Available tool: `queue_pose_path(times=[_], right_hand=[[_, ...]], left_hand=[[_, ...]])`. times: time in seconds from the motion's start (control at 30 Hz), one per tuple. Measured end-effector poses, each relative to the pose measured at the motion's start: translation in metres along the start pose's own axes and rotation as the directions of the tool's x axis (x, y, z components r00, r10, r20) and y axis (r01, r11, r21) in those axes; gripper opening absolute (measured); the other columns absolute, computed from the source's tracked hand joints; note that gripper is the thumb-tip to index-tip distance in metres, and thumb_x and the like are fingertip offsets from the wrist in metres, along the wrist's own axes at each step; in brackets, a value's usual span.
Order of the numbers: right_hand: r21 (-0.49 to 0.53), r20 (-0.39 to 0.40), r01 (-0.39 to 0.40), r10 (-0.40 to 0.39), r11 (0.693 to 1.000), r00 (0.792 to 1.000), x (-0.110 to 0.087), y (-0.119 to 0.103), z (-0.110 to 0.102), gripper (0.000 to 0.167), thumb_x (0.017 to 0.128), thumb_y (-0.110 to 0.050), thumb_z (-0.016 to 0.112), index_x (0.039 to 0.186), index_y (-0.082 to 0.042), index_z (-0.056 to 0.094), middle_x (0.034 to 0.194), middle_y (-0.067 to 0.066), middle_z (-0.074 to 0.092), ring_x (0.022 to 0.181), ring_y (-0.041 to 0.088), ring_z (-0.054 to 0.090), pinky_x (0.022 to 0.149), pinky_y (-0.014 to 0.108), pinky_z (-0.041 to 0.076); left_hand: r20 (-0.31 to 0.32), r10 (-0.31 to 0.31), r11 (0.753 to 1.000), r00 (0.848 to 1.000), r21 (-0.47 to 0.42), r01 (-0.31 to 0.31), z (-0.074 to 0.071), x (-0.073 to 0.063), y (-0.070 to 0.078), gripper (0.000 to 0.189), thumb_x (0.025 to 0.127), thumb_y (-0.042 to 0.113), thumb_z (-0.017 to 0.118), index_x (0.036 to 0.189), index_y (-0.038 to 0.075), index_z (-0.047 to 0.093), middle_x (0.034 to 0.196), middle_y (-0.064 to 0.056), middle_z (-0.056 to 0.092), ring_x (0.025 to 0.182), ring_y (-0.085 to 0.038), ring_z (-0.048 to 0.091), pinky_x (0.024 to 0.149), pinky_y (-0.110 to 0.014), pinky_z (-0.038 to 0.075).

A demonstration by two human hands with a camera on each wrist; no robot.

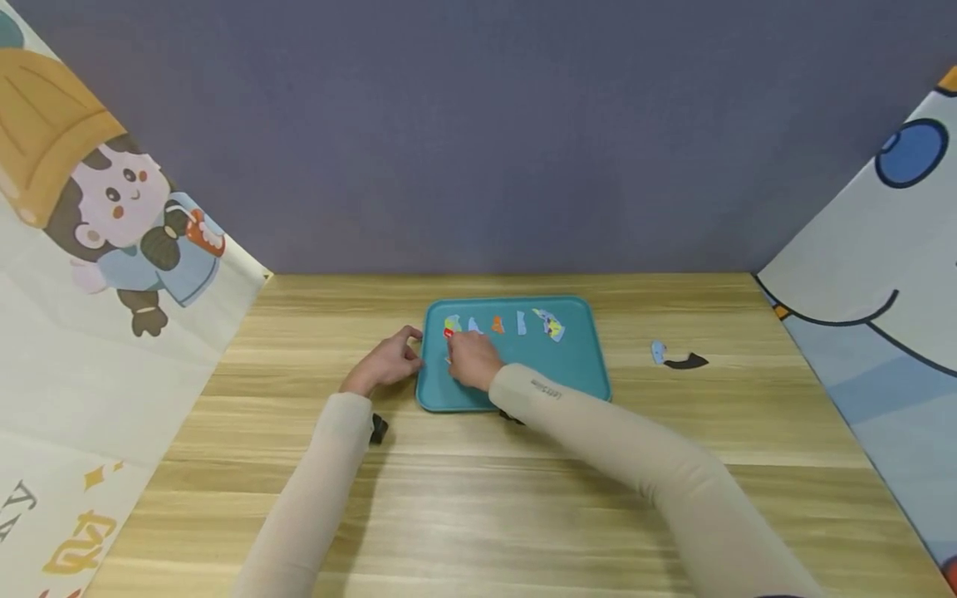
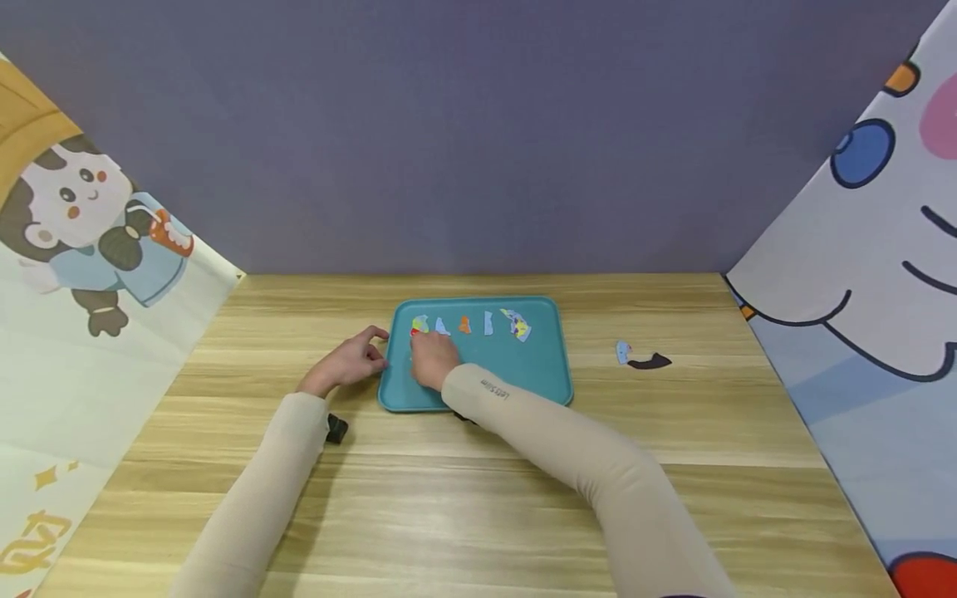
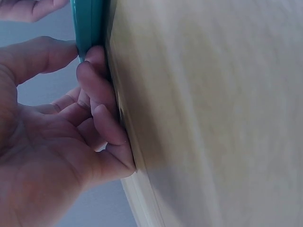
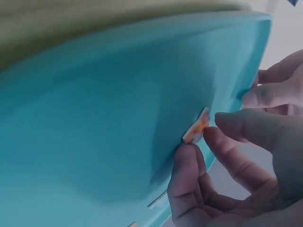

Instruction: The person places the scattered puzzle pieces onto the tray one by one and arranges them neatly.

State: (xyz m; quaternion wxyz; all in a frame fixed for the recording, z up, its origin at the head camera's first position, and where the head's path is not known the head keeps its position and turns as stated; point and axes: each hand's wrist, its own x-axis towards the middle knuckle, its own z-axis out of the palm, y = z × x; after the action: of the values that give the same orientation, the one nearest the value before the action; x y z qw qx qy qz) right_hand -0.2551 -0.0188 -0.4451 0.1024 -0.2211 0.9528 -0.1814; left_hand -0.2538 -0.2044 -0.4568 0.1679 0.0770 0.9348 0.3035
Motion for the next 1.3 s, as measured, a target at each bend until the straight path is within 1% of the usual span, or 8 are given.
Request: queue_pose_path(times=[0.13,0.33,0.57,0.73,0.83,1.03,1.17,1.3], right_hand=[[0.031,0.013,0.006,-0.006,0.999,1.000,-0.005,0.004,-0.005,0.008,0.086,-0.016,0.067,0.082,-0.009,0.065,0.077,0.000,0.062,0.073,0.017,0.058,0.068,0.031,0.048],[0.155,-0.018,-0.008,0.011,0.988,1.000,-0.016,0.016,-0.018,0.010,0.083,-0.012,0.069,0.080,-0.007,0.062,0.073,0.002,0.059,0.063,0.016,0.054,0.058,0.029,0.045],[0.146,-0.077,-0.073,0.085,0.987,0.993,-0.027,0.040,-0.046,0.010,0.083,-0.014,0.068,0.090,-0.007,0.066,0.084,0.003,0.062,0.070,0.018,0.056,0.069,0.035,0.046],[0.190,-0.090,-0.125,0.145,0.974,0.985,-0.038,0.063,-0.068,0.013,0.085,-0.015,0.066,0.095,-0.006,0.066,0.095,0.006,0.061,0.071,0.021,0.056,0.065,0.035,0.046],[0.190,-0.097,-0.143,0.164,0.971,0.982,-0.044,0.079,-0.079,0.016,0.086,-0.017,0.066,0.097,-0.005,0.066,0.095,0.008,0.061,0.072,0.020,0.055,0.065,0.035,0.046],[0.220,-0.099,-0.188,0.213,0.957,0.972,-0.062,0.111,-0.101,0.021,0.087,-0.016,0.065,0.102,-0.001,0.064,0.097,0.013,0.061,0.081,0.024,0.057,0.071,0.037,0.047],[0.256,-0.126,-0.186,0.224,0.949,0.967,-0.077,0.133,-0.111,0.022,0.087,-0.014,0.066,0.102,0.002,0.063,0.102,0.016,0.059,0.089,0.028,0.055,0.076,0.041,0.046],[0.216,-0.150,-0.188,0.223,0.958,0.963,-0.094,0.155,-0.115,0.025,0.087,-0.013,0.066,0.105,0.004,0.063,0.101,0.018,0.059,0.091,0.031,0.054,0.079,0.043,0.045]], left_hand=[[-0.002,0.009,1.000,1.000,0.002,-0.009,0.000,0.000,0.000,0.052,0.089,0.014,0.061,0.135,0.006,0.038,0.097,-0.013,0.062,0.085,-0.024,0.059,0.077,-0.040,0.047],[-0.001,0.018,1.000,1.000,0.000,-0.018,-0.002,-0.002,0.002,0.052,0.089,0.013,0.061,0.135,0.005,0.038,0.098,-0.014,0.062,0.087,-0.026,0.058,0.079,-0.042,0.046],[0.008,0.006,1.000,1.000,-0.009,-0.006,-0.002,-0.002,0.000,0.052,0.090,0.014,0.061,0.136,0.006,0.037,0.099,-0.014,0.062,0.087,-0.025,0.059,0.079,-0.042,0.046],[0.010,0.005,1.000,1.000,0.000,-0.005,-0.001,-0.001,0.000,0.053,0.089,0.014,0.061,0.136,0.006,0.037,0.099,-0.014,0.061,0.087,-0.025,0.058,0.078,-0.041,0.047],[0.008,0.003,1.000,1.000,-0.006,-0.003,-0.001,-0.002,0.001,0.053,0.089,0.014,0.061,0.135,0.005,0.037,0.097,-0.014,0.062,0.086,-0.026,0.058,0.077,-0.041,0.047],[0.010,0.009,1.000,1.000,-0.003,-0.009,-0.001,-0.003,0.001,0.053,0.089,0.014,0.061,0.135,0.004,0.037,0.097,-0.014,0.061,0.085,-0.026,0.058,0.077,-0.042,0.047],[0.008,0.006,1.000,1.000,-0.003,-0.006,-0.002,-0.004,0.002,0.053,0.089,0.014,0.061,0.135,0.005,0.037,0.098,-0.015,0.061,0.086,-0.026,0.058,0.079,-0.042,0.046],[0.007,0.015,1.000,1.000,-0.004,-0.015,-0.002,-0.003,0.002,0.053,0.089,0.014,0.061,0.135,0.004,0.037,0.097,-0.015,0.062,0.085,-0.026,0.058,0.078,-0.042,0.046]])
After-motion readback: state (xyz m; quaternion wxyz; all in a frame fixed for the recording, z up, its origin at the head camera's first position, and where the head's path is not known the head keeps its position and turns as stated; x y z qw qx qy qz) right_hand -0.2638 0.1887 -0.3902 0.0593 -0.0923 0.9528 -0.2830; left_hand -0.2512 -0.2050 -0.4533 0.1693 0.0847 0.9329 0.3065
